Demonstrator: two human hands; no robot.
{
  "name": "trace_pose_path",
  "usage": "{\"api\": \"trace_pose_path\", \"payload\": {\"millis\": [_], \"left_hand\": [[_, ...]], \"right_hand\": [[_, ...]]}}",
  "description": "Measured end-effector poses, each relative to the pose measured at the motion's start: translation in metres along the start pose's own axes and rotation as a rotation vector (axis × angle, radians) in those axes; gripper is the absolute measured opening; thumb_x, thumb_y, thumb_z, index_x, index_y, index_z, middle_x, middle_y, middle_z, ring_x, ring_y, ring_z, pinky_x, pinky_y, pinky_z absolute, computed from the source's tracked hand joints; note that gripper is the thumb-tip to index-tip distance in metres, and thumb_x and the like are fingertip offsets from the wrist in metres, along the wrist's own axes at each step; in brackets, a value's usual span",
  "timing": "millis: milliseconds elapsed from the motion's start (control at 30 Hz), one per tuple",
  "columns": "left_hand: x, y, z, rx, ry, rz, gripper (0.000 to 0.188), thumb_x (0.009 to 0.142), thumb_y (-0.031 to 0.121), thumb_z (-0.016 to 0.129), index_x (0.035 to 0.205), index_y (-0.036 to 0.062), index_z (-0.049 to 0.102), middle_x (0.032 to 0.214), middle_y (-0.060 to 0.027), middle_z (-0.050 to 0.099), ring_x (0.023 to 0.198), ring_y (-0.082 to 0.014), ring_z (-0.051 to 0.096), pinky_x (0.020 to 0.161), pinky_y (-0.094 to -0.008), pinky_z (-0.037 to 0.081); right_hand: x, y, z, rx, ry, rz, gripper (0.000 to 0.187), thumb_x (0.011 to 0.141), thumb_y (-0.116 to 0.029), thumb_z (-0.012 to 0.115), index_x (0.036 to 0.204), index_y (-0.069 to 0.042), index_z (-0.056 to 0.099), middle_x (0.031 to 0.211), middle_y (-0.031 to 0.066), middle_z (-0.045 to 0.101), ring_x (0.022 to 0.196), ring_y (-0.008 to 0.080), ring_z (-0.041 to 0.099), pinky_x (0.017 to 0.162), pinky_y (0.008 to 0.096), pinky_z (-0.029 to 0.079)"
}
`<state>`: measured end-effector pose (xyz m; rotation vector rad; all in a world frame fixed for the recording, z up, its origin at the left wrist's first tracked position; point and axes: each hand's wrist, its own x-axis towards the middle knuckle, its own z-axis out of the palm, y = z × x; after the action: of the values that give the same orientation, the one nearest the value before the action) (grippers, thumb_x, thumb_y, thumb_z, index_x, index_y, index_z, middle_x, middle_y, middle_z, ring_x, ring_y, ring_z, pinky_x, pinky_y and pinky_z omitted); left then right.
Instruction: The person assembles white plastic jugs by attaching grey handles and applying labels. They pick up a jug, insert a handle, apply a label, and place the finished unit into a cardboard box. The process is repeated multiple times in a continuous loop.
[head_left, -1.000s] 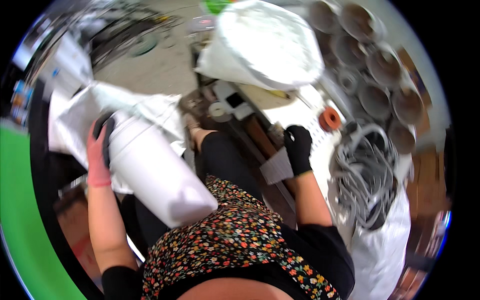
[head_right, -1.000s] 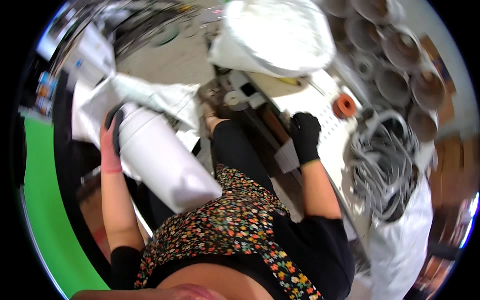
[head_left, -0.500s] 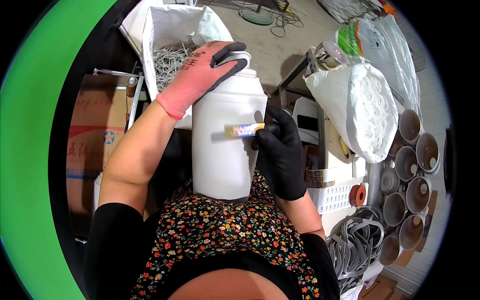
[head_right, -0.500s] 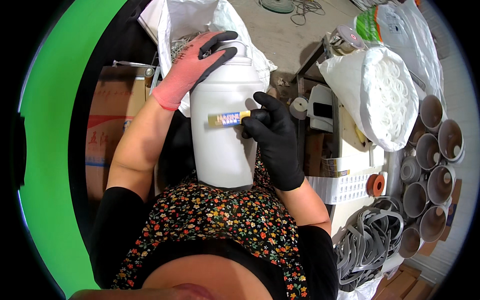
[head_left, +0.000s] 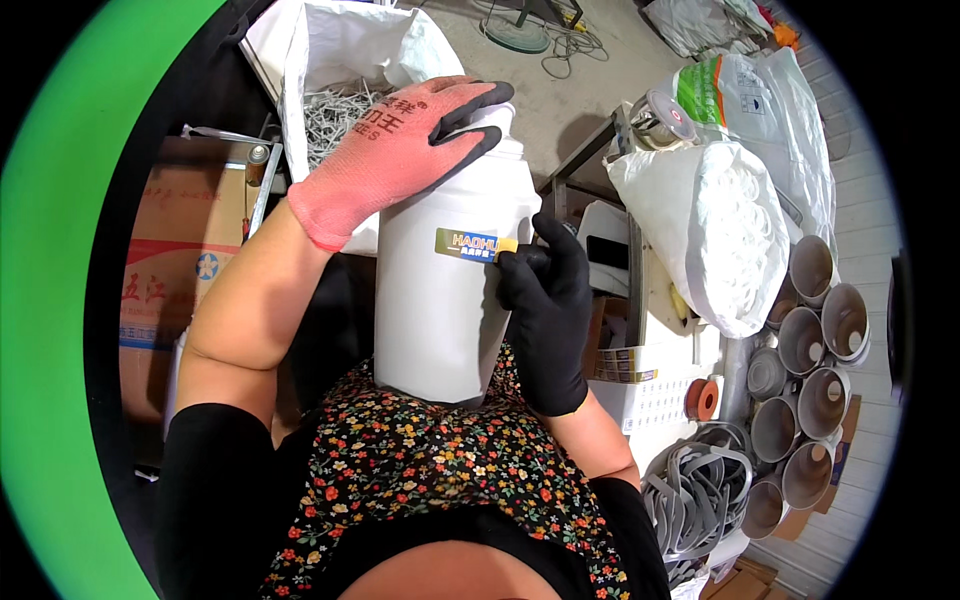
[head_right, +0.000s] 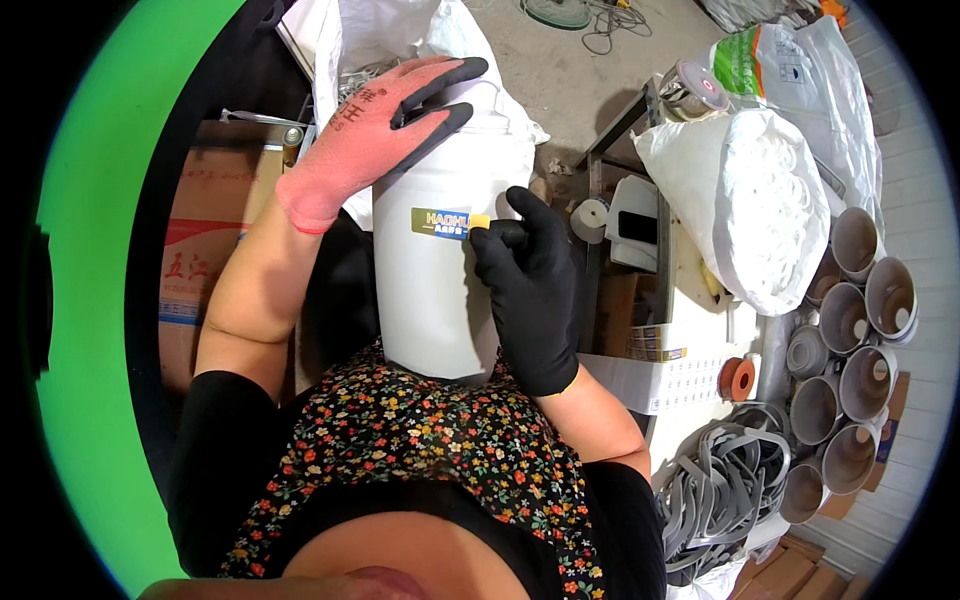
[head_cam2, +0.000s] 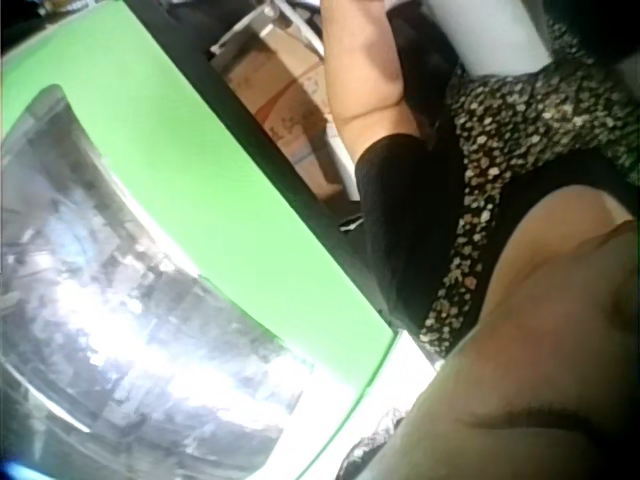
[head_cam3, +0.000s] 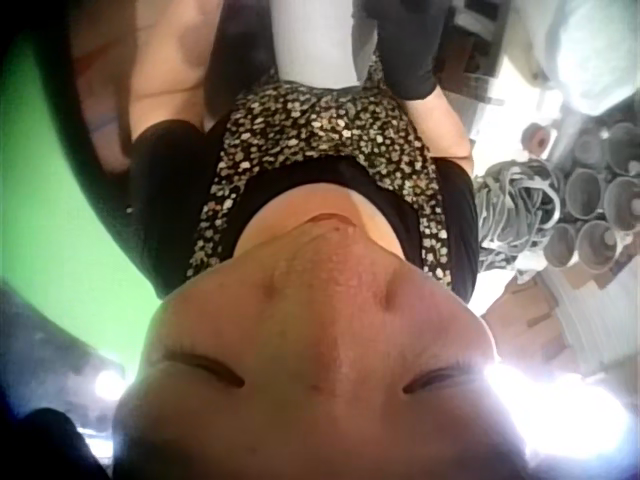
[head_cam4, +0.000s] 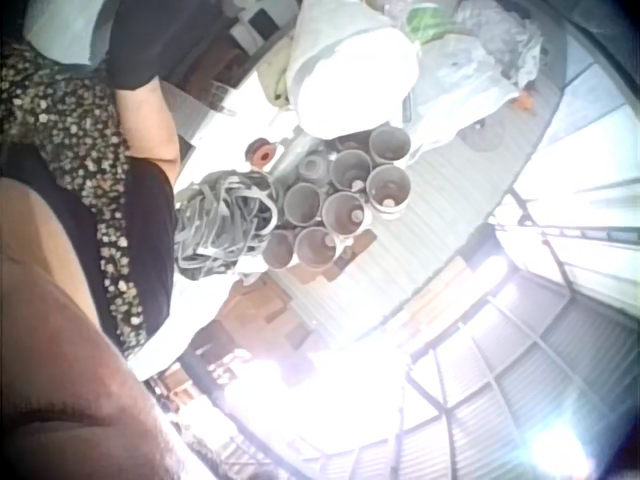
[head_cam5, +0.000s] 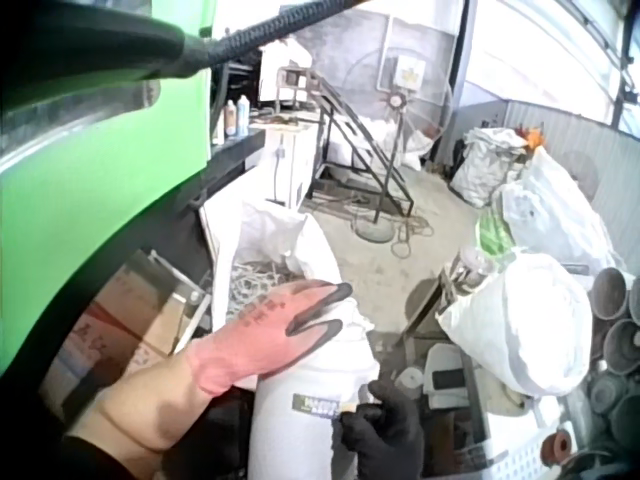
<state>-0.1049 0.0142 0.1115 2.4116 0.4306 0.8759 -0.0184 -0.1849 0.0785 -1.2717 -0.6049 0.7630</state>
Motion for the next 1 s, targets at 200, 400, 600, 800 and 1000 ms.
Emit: {"api": "trace_pose_path", "payload": {"millis": [200,400,600,800,1000], "left_hand": [[0.001,0.004,-0.001,0.116,-0.014,0.045,0.043,0.088,0.014,0.061,0.131,0.0122,0.055,0.131,-0.0091,0.054,0.115,-0.0242,0.056,0.099,-0.0322,0.044],[0.001,0.001,-0.006,0.030,-0.086,0.007,0.047,0.086,0.012,0.062,0.132,0.0140,0.054,0.137,-0.0099,0.051,0.120,-0.0259,0.054,0.102,-0.0340,0.043],[0.001,0.008,-0.021,0.069,-0.238,0.103,0.061,0.075,0.016,0.070,0.134,0.0150,0.053,0.142,-0.0133,0.045,0.125,-0.0300,0.051,0.105,-0.0373,0.040],[-0.003,0.015,-0.027,0.176,-0.384,0.272,0.099,0.054,0.029,0.084,0.144,0.0202,0.042,0.150,-0.0168,0.028,0.135,-0.0388,0.032,0.112,-0.0432,0.031],[-0.008,0.016,-0.026,0.176,-0.343,0.266,0.102,0.049,0.029,0.086,0.142,0.0182,0.044,0.149,-0.0178,0.028,0.133,-0.0379,0.034,0.111,-0.0434,0.033]], "right_hand": [[-0.003,0.004,0.006,0.043,0.047,-0.046,0.044,0.087,0.000,0.063,0.127,0.002,0.046,0.086,0.0047,0.061,0.073,0.0068,0.053,0.065,0.0211,0.044],[-0.003,0.003,0.003,0.005,0.048,-0.023,0.043,0.087,0.001,0.063,0.127,0.001,0.046,0.086,0.0042,0.060,0.073,0.0064,0.053,0.065,0.0211,0.044],[-0.004,0.000,0.001,0.069,0.052,-0.005,0.044,0.086,0.002,0.063,0.127,0.002,0.046,0.085,0.0046,0.061,0.072,0.0063,0.054,0.064,0.0203,0.044],[-0.010,0.003,0.000,0.010,0.052,-0.057,0.042,0.090,0.001,0.059,0.130,-0.004,0.046,0.085,0.0018,0.060,0.071,0.0063,0.051,0.063,0.0205,0.042],[-0.011,0.008,-0.027,-0.209,0.174,-0.313,0.051,0.088,0.002,0.059,0.134,0.000,0.040,0.109,0.0094,0.057,0.090,0.0115,0.055,0.071,0.0225,0.048]]}}
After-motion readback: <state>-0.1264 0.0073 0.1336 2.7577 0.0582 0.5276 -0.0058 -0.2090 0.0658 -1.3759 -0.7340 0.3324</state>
